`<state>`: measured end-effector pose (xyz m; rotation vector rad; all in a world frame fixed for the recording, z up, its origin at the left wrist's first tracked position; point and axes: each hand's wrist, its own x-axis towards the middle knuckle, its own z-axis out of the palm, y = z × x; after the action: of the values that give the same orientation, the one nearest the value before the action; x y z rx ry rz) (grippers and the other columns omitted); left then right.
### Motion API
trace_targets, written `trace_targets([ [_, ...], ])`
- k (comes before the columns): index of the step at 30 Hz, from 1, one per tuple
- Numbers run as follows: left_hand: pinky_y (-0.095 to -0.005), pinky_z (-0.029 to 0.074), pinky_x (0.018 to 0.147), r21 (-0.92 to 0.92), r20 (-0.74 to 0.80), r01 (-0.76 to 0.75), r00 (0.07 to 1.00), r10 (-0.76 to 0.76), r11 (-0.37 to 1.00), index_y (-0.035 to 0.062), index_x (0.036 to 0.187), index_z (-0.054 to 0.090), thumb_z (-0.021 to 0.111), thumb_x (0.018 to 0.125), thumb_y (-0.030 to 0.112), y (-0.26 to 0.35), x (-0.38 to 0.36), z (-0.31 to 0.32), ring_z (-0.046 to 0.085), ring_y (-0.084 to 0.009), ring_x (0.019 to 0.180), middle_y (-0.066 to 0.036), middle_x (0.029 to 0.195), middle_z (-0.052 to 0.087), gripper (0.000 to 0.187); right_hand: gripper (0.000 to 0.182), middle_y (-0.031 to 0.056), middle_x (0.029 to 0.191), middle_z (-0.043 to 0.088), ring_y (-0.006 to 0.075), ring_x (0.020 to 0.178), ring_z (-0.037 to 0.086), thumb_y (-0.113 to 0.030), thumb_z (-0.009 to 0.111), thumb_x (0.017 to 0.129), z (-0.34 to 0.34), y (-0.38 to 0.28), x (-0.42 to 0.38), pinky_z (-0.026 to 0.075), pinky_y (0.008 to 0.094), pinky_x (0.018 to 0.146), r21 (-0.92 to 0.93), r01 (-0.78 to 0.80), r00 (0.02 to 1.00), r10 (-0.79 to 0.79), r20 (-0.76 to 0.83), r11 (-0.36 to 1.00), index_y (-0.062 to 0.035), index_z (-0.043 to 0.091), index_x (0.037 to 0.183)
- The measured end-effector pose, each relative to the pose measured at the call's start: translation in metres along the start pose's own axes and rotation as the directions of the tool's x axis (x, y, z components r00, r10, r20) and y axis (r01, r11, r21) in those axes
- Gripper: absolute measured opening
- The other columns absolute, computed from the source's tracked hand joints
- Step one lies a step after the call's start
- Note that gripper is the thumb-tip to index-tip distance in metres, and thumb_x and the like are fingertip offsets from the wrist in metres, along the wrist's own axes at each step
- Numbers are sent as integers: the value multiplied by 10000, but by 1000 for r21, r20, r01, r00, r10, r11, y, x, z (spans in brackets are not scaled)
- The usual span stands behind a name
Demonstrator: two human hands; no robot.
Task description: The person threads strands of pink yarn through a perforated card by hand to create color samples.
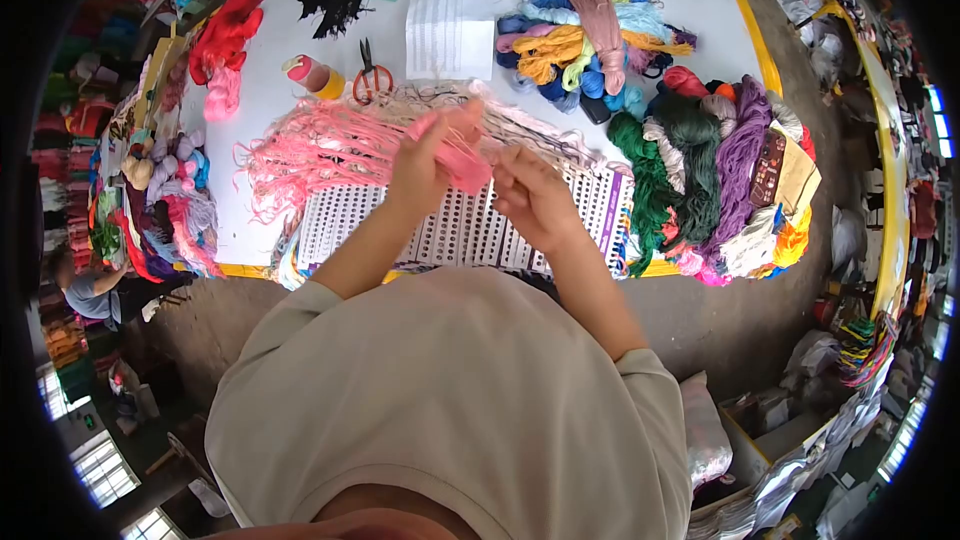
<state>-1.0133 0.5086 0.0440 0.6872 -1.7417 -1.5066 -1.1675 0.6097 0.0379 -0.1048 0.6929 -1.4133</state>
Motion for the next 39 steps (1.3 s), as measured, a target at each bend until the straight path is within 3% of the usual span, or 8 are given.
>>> trace_targets([
  [5, -178, 440, 498, -718, 72, 494, 754, -652, 491, 4, 995, 588, 521, 932, 180, -48, 13, -98, 557, -81, 610, -82, 876, 640, 199, 136, -5, 843, 580, 80, 714, 521, -176, 545, 917, -96, -32, -40, 460, 237, 672, -753, 300, 737, -644, -207, 586, -68, 588, 987],
  [8, -148, 309, 408, -769, -228, 347, 635, -738, 536, 57, 912, 600, 583, 890, 149, -101, -5, -194, 373, -24, 479, 34, 661, 501, 96, 150, 93, 981, 641, 202, 966, 590, -133, 555, 885, -199, -89, -105, 472, 389, 906, -25, 504, 791, -473, -389, 863, -23, 616, 968],
  [13, -202, 208, 433, -768, -586, 103, 287, -758, 633, 123, 726, 535, 555, 863, 112, -136, -52, -358, 231, -73, 475, 58, 554, 277, 138, 137, 55, 650, 533, 172, 541, 477, -58, 510, 784, -382, -188, -279, 394, 279, 476, -267, 721, 321, -650, -689, 639, -53, 508, 647],
  [17, -185, 352, 471, -298, -409, 346, 796, -447, 890, 59, 1151, 518, 568, 854, 96, -189, -73, -339, 413, -64, 573, -2, 789, 495, 303, 188, 28, 587, 480, 120, 461, 386, -129, 471, 783, -298, -173, -238, 307, 295, 404, -952, -18, -232, -927, -293, 306, -12, 528, 647],
  [20, -159, 463, 536, -881, 376, 469, 779, -502, 69, 42, 1305, 459, 524, 902, 134, -213, -40, -189, 569, -60, 710, -56, 1045, 616, 419, 151, 13, 662, 555, 117, 532, 510, -129, 468, 849, -262, -100, -104, 410, 259, 467, -929, 63, 410, -858, -309, 365, -49, 589, 891],
  [22, -183, 429, 532, -379, 159, 793, 563, -811, 476, 88, 1105, 616, 596, 843, 208, -189, -17, -69, 601, -104, 661, -47, 981, 647, 289, 213, -4, 687, 590, 131, 544, 567, -131, 467, 886, -257, -37, -29, 454, 243, 474, -773, 13, 713, -547, -438, 635, -82, 599, 1047],
  [23, -203, 416, 497, -337, 182, 857, 465, -866, 389, 71, 1025, 637, 605, 836, 228, -197, -12, -33, 606, -123, 646, -69, 926, 650, 248, 184, 36, 649, 592, 150, 535, 590, -153, 492, 900, -216, -17, 0, 468, 280, 487, -921, -286, 806, -454, -380, 264, -109, 598, 1043],
  [39, -256, 268, 356, -118, 192, 907, 420, -887, 404, 8, 789, 605, 619, 828, 134, -219, 7, 73, 421, -104, 402, -40, 576, 524, 133, 191, 83, 665, 617, 185, 560, 608, -220, 555, 890, -225, 45, 108, 486, 325, 554, -868, -279, 960, 86, -268, 410, -58, 497, 971],
])
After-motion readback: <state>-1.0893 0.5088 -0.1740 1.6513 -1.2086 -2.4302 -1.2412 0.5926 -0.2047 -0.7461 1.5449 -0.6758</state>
